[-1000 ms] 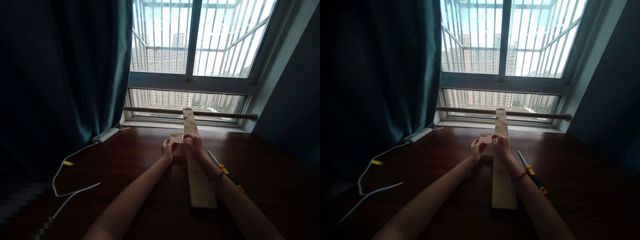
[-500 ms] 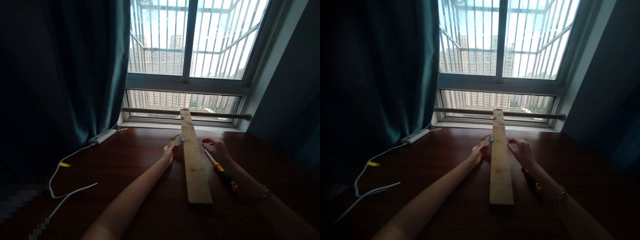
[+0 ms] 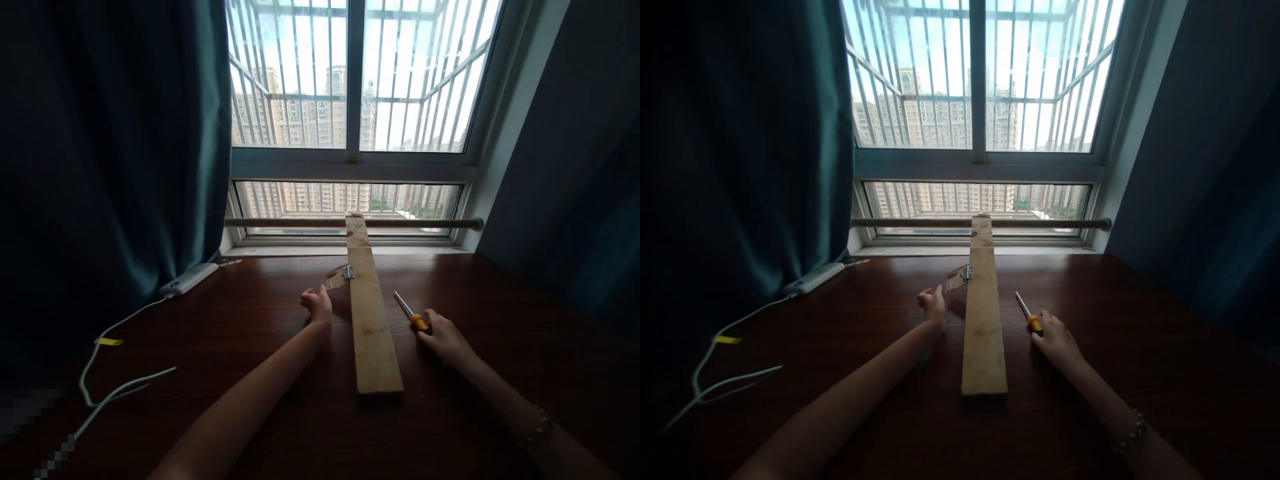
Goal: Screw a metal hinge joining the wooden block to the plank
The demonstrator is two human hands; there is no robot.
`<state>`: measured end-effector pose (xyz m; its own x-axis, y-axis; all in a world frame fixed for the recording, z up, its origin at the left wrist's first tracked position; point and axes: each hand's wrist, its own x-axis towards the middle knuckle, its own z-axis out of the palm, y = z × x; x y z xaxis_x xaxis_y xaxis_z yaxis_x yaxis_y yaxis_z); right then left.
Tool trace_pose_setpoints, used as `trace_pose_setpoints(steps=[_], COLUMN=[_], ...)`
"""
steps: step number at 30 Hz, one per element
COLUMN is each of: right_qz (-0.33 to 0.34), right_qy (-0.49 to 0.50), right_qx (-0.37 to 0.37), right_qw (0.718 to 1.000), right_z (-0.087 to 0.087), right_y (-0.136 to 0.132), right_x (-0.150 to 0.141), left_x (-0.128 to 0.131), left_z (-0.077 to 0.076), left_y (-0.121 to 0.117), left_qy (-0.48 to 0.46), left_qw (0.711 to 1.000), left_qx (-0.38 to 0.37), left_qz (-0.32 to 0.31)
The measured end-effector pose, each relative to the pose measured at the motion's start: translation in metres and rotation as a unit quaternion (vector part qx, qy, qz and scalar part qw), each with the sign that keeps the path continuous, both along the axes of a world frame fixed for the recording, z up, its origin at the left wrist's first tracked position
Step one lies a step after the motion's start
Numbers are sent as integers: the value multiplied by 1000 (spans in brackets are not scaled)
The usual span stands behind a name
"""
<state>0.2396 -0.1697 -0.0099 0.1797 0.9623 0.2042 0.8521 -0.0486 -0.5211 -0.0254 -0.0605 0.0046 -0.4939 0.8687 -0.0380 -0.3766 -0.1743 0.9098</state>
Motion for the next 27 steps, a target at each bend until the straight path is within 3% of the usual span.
trace_pose_setpoints(steps=[2,4,5,7,9,12,17,20,24,27], right_qz=[-5,16,46,134,210,262,254,258,283,264], right_qy=[72,215,306,471,562,610,664,663,618,572], right_qx=[13,16,6,-41,-95,-150,-128,-72,8,39], right_qw=[997,976,951,871,794,733,692,699,734,775], right_z=[8,21,28,40,48,48,44,46,45,46], right_y=[0,-3,-6,-13,-20,-27,-34,-37,-38,-40], right_x=[-2,-6,-9,-15,-22,-32,-40,-45,-49,-51], left_x=[5,11,14,21,26,29,29,31,38,44], left_z=[11,23,29,39,46,48,43,46,54,56], left_y=[-18,-40,-51,-70,-84,-93,-92,-98,-113,-120], left_qy=[159,368,438,502,502,459,365,329,308,233], left_qw=[983,898,844,763,726,726,785,810,779,758], left_qx=[93,240,299,372,398,381,291,271,262,203], left_qz=[18,-37,-77,-166,-251,-343,-407,-402,-478,-574])
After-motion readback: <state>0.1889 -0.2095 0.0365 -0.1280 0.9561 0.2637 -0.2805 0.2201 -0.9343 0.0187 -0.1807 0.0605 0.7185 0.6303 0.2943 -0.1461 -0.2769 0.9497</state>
